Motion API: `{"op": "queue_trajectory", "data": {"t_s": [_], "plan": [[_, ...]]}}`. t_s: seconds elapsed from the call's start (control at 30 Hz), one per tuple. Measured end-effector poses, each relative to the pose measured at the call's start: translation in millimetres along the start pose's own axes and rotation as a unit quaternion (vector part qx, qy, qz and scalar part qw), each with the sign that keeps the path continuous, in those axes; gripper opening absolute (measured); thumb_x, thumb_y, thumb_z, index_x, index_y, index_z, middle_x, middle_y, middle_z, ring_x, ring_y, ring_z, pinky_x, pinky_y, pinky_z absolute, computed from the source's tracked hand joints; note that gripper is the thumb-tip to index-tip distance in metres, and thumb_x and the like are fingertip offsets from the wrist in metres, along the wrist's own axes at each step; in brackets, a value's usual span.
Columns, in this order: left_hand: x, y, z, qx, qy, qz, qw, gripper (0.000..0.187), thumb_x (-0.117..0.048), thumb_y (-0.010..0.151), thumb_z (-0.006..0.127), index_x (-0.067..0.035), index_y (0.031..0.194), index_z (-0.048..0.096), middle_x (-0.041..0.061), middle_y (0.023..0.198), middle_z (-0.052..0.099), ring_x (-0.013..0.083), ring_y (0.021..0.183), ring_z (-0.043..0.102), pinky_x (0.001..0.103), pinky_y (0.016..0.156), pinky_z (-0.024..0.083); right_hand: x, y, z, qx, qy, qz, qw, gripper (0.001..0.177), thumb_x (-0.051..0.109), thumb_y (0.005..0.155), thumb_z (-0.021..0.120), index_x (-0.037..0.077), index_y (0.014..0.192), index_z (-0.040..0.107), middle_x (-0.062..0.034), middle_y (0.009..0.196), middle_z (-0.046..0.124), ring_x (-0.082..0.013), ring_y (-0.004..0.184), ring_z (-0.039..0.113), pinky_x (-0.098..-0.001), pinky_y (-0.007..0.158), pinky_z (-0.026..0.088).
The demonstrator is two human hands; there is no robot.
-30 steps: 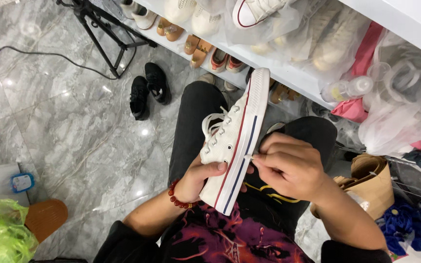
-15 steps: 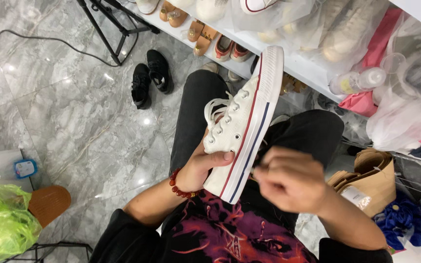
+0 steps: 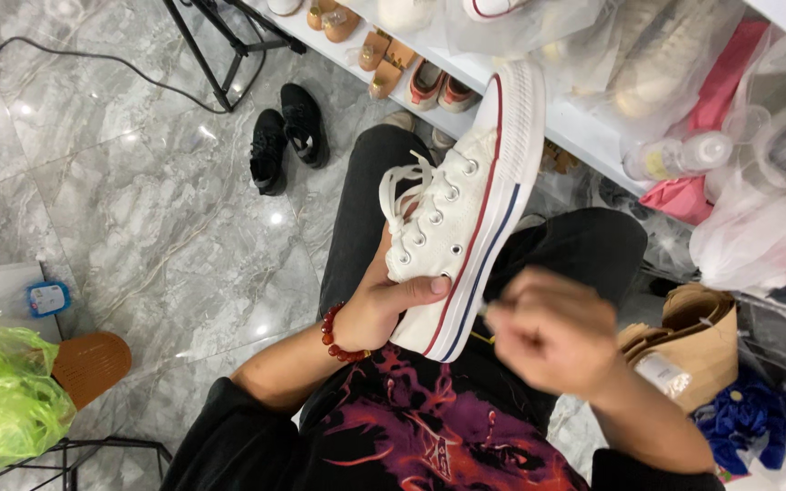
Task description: The person cleans a white sneaker by applying cleaning liquid from a small bottle using a cotton swab to the rubber midsole and toe cap.
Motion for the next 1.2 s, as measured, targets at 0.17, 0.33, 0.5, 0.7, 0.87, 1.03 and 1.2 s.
{"op": "queue_trajectory", "data": {"t_s": [0.17, 0.33, 0.5, 0.7, 0.87, 1.03, 1.2], "plan": [[-1.3, 4.0, -3.7, -0.009, -0.036, 0.006, 0.999, 0.096, -0.004, 0.087, 0.073, -0.004, 0.164, 0.016, 0.013, 0.156, 0.043, 0.0240, 0.145, 0.043, 0.039, 0.123, 0.032, 11.4, -14.5, 13.5, 0.069, 0.056, 0.001, 0.996, 0.015, -0.008, 0.081, 0.077, -0.002, 0.090, 0.066, -0.0059, 0.065, 0.059, -0.0208, 0.063, 0.062, -0.0328, 0.055, 0.048], [-13.3, 10.1, -7.5, 0.000, 0.135, 0.106, 0.985, 0.097, -0.005, 0.088, 0.080, 0.000, 0.163, 0.019, 0.013, 0.159, 0.043, 0.0228, 0.148, 0.042, 0.037, 0.126, 0.033, -9.1, -42.6, -24.1, -0.080, 0.081, 0.076, 0.991, 0.009, -0.005, 0.091, 0.070, 0.001, 0.096, 0.065, -0.0027, 0.073, 0.061, -0.0151, 0.065, 0.062, -0.0300, 0.060, 0.052], [-25.7, 11.6, -12.6, -0.078, 0.399, 0.180, 0.896, 0.100, -0.015, 0.076, 0.092, 0.004, 0.155, 0.032, 0.017, 0.144, 0.055, 0.0286, 0.135, 0.057, 0.039, 0.115, 0.045, -54.0, -81.0, -10.4, -0.217, 0.155, 0.255, 0.929, 0.023, -0.002, 0.101, 0.057, -0.004, 0.123, 0.058, -0.0122, 0.089, 0.070, -0.0183, 0.076, 0.064, -0.0316, 0.072, 0.054], [-20.6, 5.4, -4.9, -0.121, 0.489, 0.220, 0.836, 0.095, -0.016, 0.072, 0.092, 0.006, 0.146, 0.037, 0.023, 0.134, 0.056, 0.0383, 0.124, 0.061, 0.042, 0.102, 0.051, -89.4, -73.0, -13.6, -0.290, 0.193, 0.237, 0.907, 0.032, -0.002, 0.106, 0.061, -0.009, 0.137, 0.059, -0.0208, 0.110, 0.070, -0.0253, 0.099, 0.068, -0.0386, 0.097, 0.055], [-20.1, 3.2, 10.6, -0.107, 0.510, 0.199, 0.830, 0.084, -0.014, 0.075, 0.090, 0.002, 0.146, 0.046, 0.020, 0.132, 0.062, 0.0380, 0.121, 0.066, 0.042, 0.101, 0.054, -82.5, -28.8, -4.6, -0.255, 0.324, 0.166, 0.896, 0.077, -0.005, 0.092, 0.069, 0.000, 0.161, 0.034, -0.0175, 0.160, 0.045, -0.0295, 0.140, 0.056, -0.0468, 0.116, 0.050], [-17.2, -3.3, 34.5, -0.071, 0.560, 0.264, 0.782, 0.097, -0.018, 0.069, 0.091, 0.008, 0.145, 0.036, 0.029, 0.138, 0.048, 0.0484, 0.125, 0.050, 0.051, 0.106, 0.043, -86.8, -12.6, 0.2, -0.291, 0.329, 0.212, 0.873, 0.090, -0.007, 0.087, 0.070, 0.000, 0.166, 0.027, -0.0181, 0.169, 0.035, -0.0319, 0.142, 0.053, -0.0459, 0.116, 0.047], [-10.9, -5.9, 23.2, -0.035, 0.519, 0.245, 0.818, 0.088, -0.015, 0.076, 0.088, 0.007, 0.145, 0.038, 0.028, 0.139, 0.048, 0.0444, 0.128, 0.054, 0.047, 0.109, 0.047, -100.1, -13.7, -3.2, -0.306, 0.440, 0.277, 0.798, 0.096, 0.005, 0.084, 0.074, 0.002, 0.165, 0.022, -0.0143, 0.163, 0.038, -0.0296, 0.144, 0.049, -0.0459, 0.113, 0.048]]}}
Point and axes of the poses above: each hand's wrist, its own y-axis towards the middle knuckle, its own z-axis out of the palm, x = y × z, the point moved 4 cm from there along y, towards the middle knuckle
